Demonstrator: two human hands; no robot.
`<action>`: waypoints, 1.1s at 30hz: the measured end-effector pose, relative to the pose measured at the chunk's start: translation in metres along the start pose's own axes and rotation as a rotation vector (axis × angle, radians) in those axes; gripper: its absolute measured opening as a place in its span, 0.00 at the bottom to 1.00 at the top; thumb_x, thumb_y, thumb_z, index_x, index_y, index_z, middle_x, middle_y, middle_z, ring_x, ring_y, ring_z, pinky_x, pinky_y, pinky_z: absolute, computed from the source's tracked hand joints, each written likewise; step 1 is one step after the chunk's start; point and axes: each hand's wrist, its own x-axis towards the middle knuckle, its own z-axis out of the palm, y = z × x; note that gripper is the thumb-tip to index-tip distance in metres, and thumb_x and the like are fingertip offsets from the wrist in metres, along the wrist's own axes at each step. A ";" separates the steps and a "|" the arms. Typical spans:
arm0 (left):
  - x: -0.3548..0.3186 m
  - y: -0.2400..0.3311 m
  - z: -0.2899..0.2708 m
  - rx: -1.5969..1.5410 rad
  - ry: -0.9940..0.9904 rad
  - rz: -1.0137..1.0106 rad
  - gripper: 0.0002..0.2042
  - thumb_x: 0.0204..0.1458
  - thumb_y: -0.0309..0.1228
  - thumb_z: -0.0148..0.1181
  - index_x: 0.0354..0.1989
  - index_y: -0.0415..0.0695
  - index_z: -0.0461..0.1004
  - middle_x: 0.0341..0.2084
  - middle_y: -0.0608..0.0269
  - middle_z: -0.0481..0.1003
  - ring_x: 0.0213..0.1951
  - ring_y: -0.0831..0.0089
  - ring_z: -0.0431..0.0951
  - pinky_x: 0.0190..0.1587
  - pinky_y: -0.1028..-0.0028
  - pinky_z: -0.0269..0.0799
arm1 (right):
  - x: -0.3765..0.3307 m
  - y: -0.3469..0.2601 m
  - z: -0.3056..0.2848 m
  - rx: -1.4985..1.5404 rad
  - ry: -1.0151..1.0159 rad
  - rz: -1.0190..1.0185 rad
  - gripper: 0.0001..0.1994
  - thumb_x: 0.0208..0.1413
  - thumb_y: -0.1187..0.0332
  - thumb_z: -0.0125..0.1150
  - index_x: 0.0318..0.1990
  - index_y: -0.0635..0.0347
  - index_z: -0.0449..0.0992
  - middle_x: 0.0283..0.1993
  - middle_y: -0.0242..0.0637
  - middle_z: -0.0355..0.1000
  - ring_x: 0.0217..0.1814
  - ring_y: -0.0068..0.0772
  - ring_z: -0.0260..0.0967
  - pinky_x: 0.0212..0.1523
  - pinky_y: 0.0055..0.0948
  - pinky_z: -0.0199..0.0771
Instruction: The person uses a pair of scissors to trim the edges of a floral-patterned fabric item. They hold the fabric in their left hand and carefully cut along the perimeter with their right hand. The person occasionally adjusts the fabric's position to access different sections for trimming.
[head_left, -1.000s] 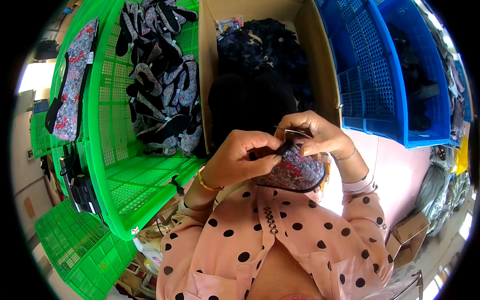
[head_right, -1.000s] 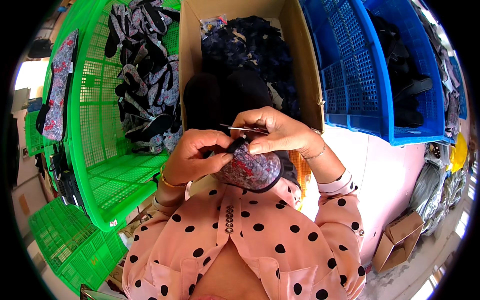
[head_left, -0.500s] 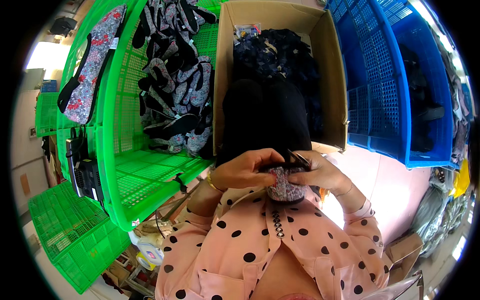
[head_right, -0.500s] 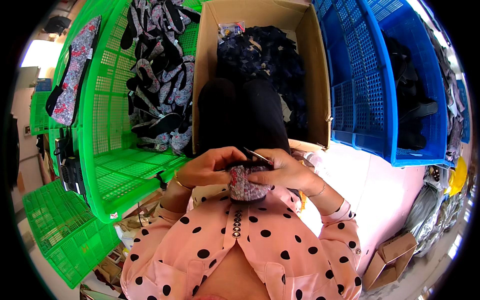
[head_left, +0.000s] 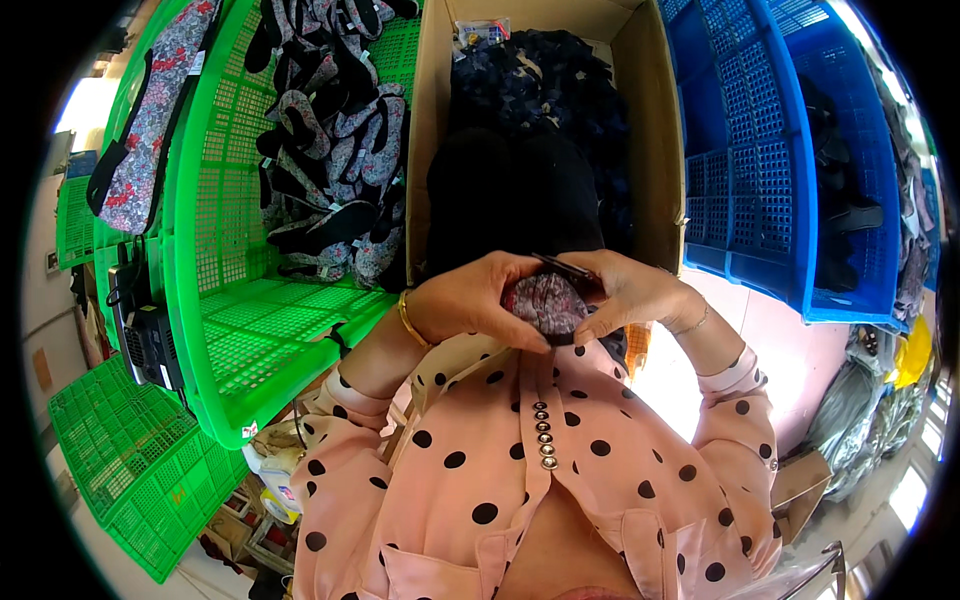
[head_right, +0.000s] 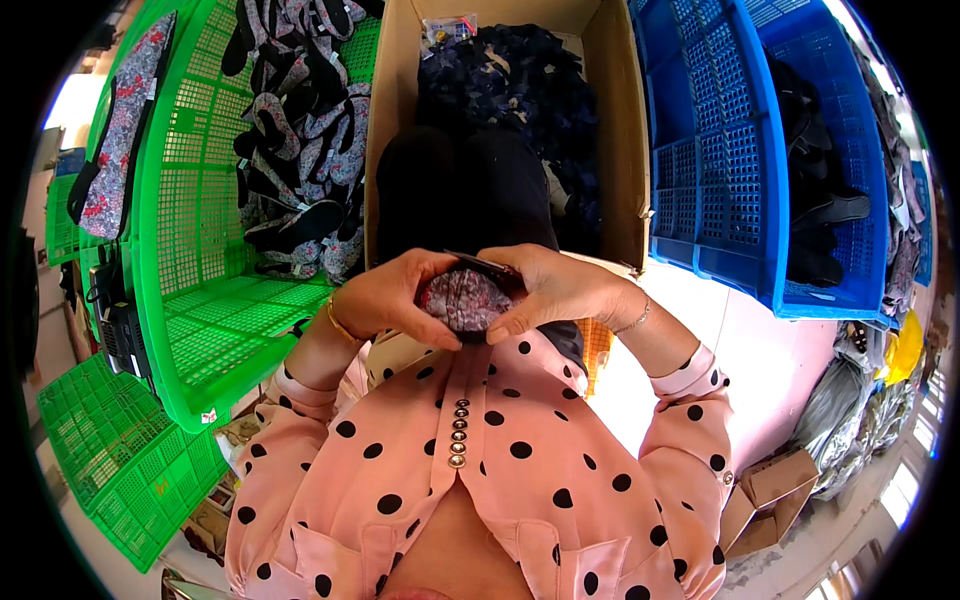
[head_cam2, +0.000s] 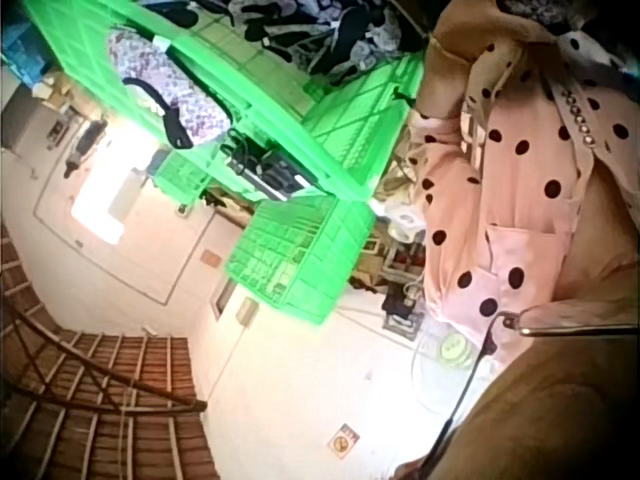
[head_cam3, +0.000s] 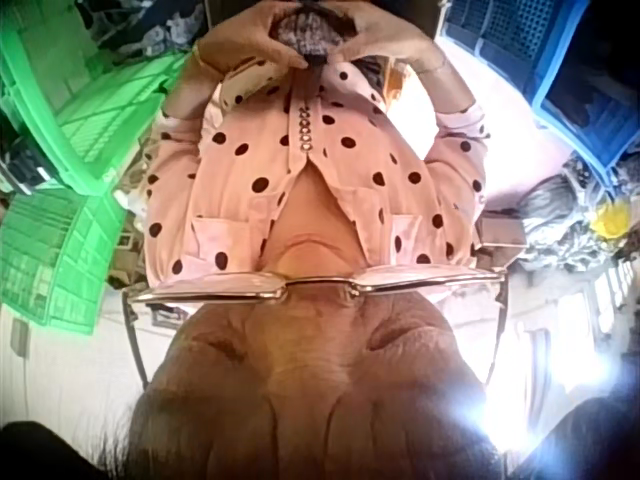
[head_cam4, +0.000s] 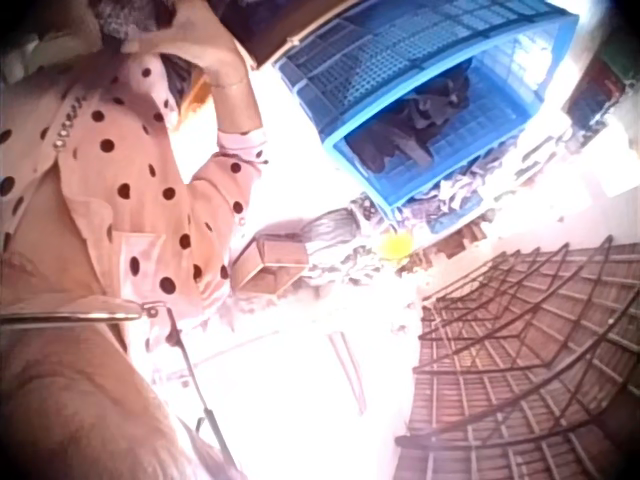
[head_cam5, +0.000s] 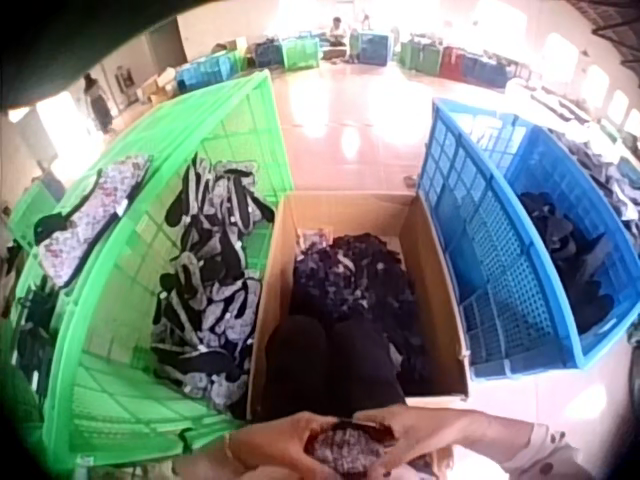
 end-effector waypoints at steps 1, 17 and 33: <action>0.001 0.004 -0.003 0.020 0.001 0.019 0.32 0.35 0.16 0.73 0.54 0.35 0.70 0.42 0.67 0.76 0.43 0.84 0.73 0.50 0.80 0.70 | 0.000 -0.003 0.004 0.053 0.029 0.002 0.25 0.45 0.64 0.77 0.48 0.65 0.73 0.38 0.31 0.72 0.41 0.21 0.67 0.43 0.20 0.68; 0.049 0.008 -0.044 0.960 0.602 0.578 0.12 0.40 0.16 0.63 0.32 0.40 0.67 0.20 0.60 0.69 0.24 0.77 0.71 0.28 0.76 0.65 | 0.030 0.017 -0.009 -1.136 0.796 -0.335 0.14 0.35 0.70 0.72 0.28 0.56 0.69 0.22 0.37 0.69 0.28 0.45 0.70 0.28 0.37 0.69; 0.041 -0.011 -0.060 1.122 0.573 0.649 0.12 0.38 0.14 0.59 0.32 0.42 0.68 0.26 0.56 0.69 0.29 0.57 0.73 0.33 0.67 0.70 | 0.017 0.070 -0.017 -1.218 0.906 -0.344 0.17 0.40 0.79 0.67 0.38 0.60 0.69 0.25 0.42 0.71 0.28 0.45 0.72 0.29 0.35 0.73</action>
